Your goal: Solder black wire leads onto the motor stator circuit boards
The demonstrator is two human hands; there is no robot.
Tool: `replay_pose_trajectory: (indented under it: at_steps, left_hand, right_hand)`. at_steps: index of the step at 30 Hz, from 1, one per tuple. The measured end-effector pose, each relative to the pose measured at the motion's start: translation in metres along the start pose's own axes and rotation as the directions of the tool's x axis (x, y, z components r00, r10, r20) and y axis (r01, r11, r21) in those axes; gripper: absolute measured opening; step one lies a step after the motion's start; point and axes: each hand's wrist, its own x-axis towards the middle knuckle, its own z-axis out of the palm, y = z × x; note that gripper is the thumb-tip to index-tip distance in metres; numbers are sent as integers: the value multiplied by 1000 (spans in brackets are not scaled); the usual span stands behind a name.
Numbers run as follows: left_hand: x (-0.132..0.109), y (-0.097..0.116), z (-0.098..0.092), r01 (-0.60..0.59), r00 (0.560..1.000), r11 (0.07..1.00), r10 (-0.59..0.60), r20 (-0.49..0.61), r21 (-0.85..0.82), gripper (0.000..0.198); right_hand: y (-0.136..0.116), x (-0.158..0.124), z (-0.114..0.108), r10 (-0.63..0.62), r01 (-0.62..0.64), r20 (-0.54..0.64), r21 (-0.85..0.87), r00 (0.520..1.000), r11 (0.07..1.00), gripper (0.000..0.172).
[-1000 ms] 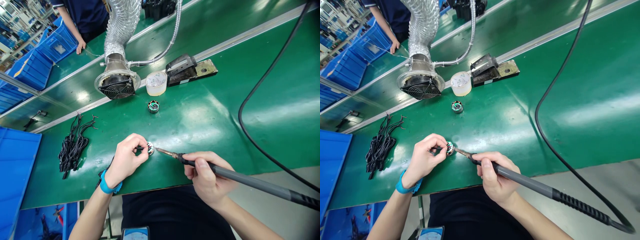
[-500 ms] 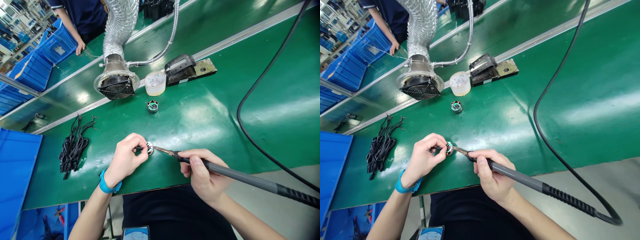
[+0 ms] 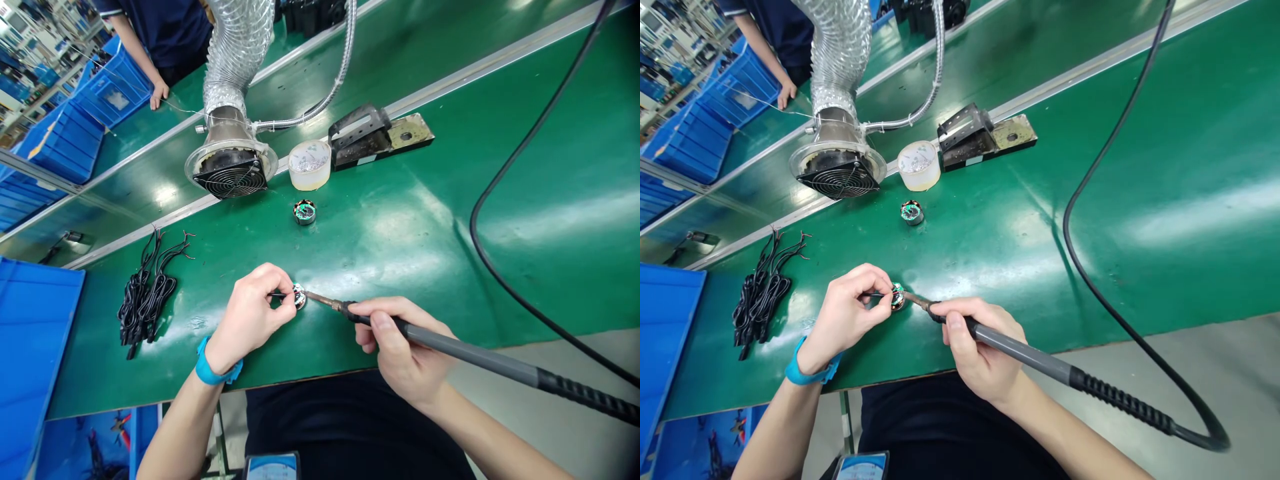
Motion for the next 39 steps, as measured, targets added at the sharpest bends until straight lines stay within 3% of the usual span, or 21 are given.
replay_pose_trajectory:
  at_steps: [6, 16, 23, 30, 39]
  left_hand:
    - [0, -2, -1, 6, 1000, 1000, -6, 14, -3, 10]
    - [2, 3, -5, -2, 1000, 1000, 2, 18, 2, 11]
    - [0, 0, -4, 10, 999, 1000, -10, 33, 9, 10]
    - [1, 1, -2, -9, 1000, 1000, 8, 25, 26, 10]
    - [2, 2, -3, -32, 999, 998, 31, 21, 50, 11]
  right_hand:
    - [-1, -1, 1, 27, -21, -68, 95, 997, 995, 18]
    - [2, 1, 0, 27, -28, 16, 70, 1000, 997, 18]
    - [-1, 2, 2, 34, -29, -39, 118, 999, 993, 18]
    - [-1, 3, 1, 34, -35, 12, 124, 999, 992, 18]
    - [-3, 4, 2, 74, -52, -111, 190, 991, 980, 20]
